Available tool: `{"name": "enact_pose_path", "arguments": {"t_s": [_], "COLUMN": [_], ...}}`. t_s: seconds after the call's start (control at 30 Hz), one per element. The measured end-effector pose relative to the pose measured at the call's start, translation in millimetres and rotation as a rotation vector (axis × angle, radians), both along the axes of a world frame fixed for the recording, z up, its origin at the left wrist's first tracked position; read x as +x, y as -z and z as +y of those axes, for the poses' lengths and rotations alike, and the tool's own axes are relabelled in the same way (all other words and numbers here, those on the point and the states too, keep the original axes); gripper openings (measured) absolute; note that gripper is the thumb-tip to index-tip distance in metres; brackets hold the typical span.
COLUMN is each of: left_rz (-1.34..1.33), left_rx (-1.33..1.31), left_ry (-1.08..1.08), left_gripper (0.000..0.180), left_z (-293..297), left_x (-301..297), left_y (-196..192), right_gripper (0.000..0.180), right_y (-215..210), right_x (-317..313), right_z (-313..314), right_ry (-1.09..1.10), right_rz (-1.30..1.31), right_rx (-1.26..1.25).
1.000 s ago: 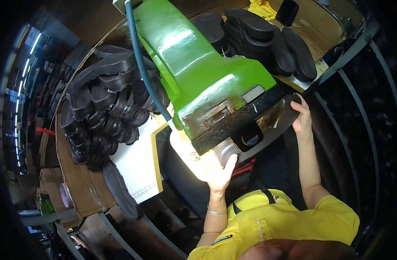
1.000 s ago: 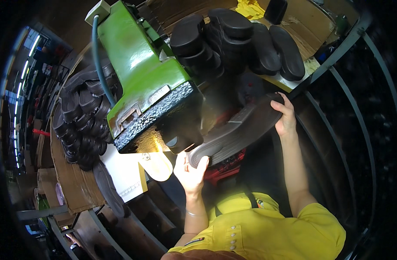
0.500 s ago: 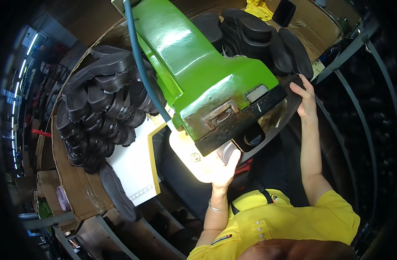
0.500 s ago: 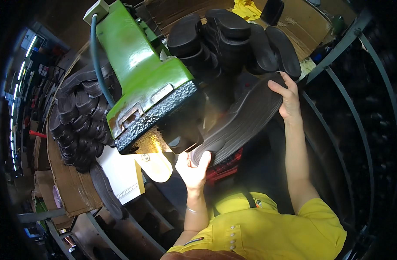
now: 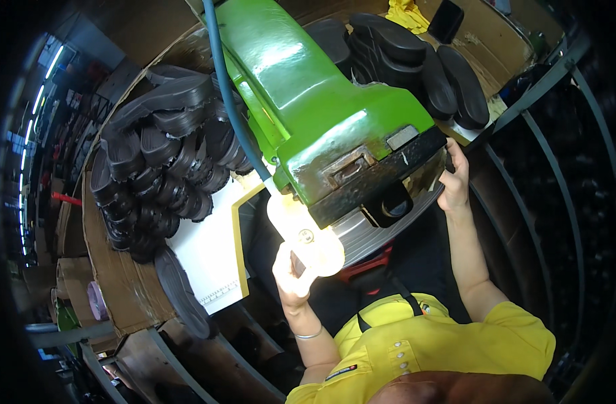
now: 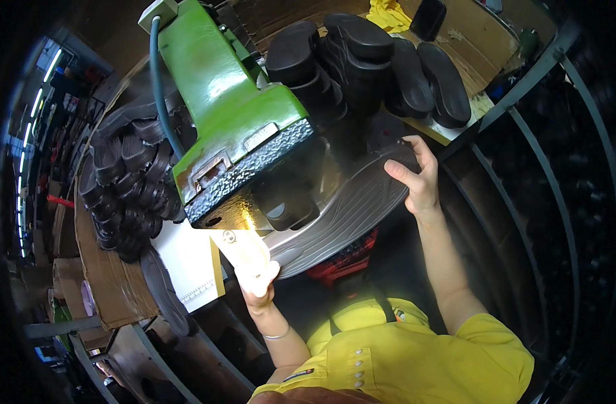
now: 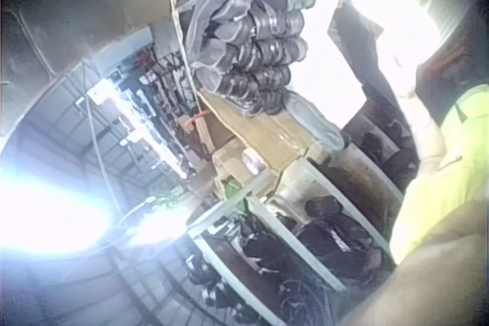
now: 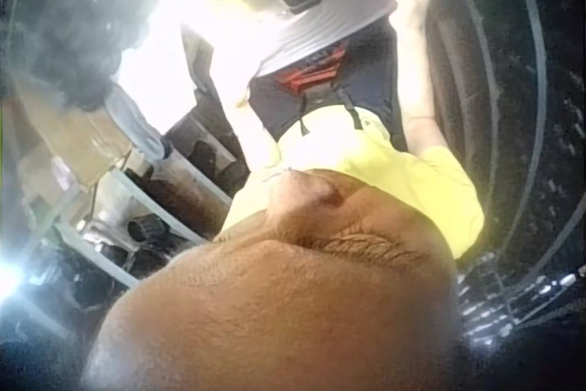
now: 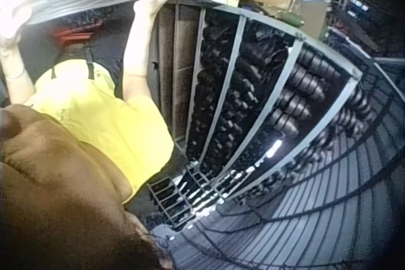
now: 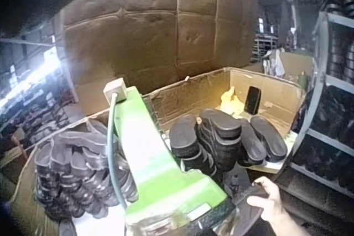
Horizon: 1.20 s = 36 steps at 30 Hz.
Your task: The recorder is using a specialized shoe-manufacturing machine to shave or trim the edges of shoe soles.
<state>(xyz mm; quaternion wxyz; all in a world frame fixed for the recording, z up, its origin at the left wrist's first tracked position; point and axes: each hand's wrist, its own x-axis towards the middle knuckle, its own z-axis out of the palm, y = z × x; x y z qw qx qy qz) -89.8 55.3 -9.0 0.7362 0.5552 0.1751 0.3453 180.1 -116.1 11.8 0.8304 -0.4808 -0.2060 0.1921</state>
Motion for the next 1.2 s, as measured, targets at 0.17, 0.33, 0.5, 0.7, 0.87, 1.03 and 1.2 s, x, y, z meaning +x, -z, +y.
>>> {"name": "enact_pose_path", "arguments": {"t_s": [0.17, 0.33, 0.5, 0.7, 0.87, 1.03, 1.2], "left_rz": [0.133, 0.286, 0.224, 0.166, 0.237, 0.452, 0.600], "left_rx": [0.115, 0.342, 0.292, 0.157, 0.157, 0.223, 0.938], "left_ry": [0.017, -0.077, -0.076, -0.126, -0.135, -0.046, -0.116], "left_gripper": [0.046, 0.040, 0.037, 0.039, 0.040, 0.036, 0.047], "left_z": [9, -3, 9, 14, 14, 26, -1], "left_x": [-13, 3, 7, -7, -28, -54, 4], "left_y": [8, -10, -3, -11, -8, -11, -48], "right_gripper": [0.038, 0.036, 0.035, 0.035, 0.035, 0.036, 0.035], "right_y": [10, 14, 14, 7, 16, 27, 37], "right_x": [-16, -9, -10, -37, -50, -65, -68], "right_z": [-3, -4, -1, 12, 21, 28, 32], "right_ry": [0.084, 0.127, 0.105, 0.092, 0.060, 0.053, 0.030], "right_rz": [-0.097, -0.037, 0.023, 0.038, 0.067, -0.043, -0.157], "right_rx": [-0.067, 0.024, 0.038, 0.035, 0.045, -0.010, -0.032]}}
